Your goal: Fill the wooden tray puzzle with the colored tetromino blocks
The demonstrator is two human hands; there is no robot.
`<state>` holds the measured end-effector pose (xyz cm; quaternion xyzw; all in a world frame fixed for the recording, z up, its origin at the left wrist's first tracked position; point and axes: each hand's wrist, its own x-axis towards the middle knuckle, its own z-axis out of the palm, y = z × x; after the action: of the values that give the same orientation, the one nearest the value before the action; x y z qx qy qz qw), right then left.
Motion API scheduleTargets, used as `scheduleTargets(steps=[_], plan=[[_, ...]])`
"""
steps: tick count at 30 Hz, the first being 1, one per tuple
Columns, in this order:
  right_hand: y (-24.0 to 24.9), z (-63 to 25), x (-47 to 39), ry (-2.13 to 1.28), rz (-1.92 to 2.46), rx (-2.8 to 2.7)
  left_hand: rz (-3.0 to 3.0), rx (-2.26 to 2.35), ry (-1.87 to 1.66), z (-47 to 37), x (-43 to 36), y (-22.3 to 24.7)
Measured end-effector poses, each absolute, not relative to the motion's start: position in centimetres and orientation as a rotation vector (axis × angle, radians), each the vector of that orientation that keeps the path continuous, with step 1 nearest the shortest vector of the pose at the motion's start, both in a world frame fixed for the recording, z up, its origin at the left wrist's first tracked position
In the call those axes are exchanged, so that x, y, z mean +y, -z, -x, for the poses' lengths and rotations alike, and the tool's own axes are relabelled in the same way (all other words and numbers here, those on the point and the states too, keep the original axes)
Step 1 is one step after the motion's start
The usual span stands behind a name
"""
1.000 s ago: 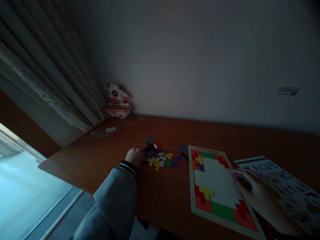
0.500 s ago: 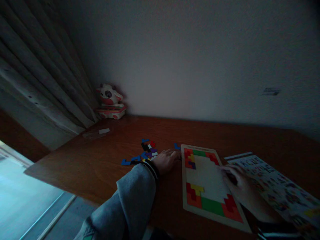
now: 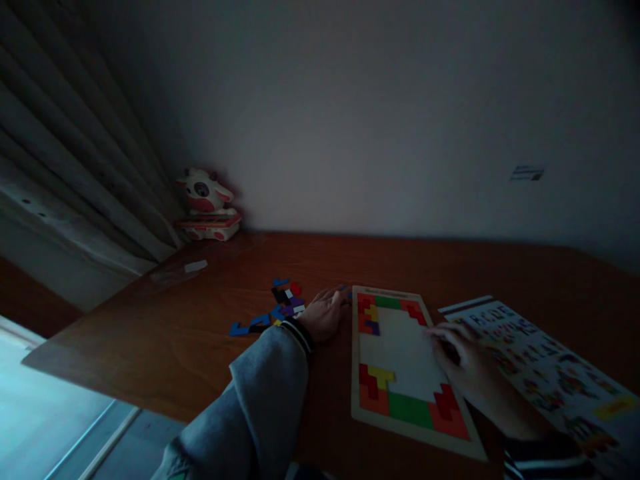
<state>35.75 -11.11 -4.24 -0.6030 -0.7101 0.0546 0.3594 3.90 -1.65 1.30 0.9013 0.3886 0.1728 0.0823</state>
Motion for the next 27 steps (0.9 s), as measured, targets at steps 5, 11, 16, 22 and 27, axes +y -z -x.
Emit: scheduleTargets(steps=[5, 11, 16, 22, 27], plan=[[3.6, -35.4, -11.4, -0.114, 1.539, -1.849, -2.622, 1.215, -0.451, -3.8, -1.5, -1.3], [2.6, -33.8, -11.9, -0.062, 1.538, -1.912, -2.535, 1.295, -0.476, -1.0, -1.2, -0.8], [2.9, -33.1, -11.8, -0.037, 1.541, -1.942, -2.305, 1.298, -0.802, -0.2, -0.6, -0.7], [-1.0, -30.6, -10.2, -0.122, 1.444, -1.894, -1.785, 1.096, -1.099, -1.4, -1.1, -1.5], [-4.0, -26.1, -8.1, -0.704, 1.301, -1.866, -1.694, 0.967, -1.069, -2.4, -2.2, -1.7]])
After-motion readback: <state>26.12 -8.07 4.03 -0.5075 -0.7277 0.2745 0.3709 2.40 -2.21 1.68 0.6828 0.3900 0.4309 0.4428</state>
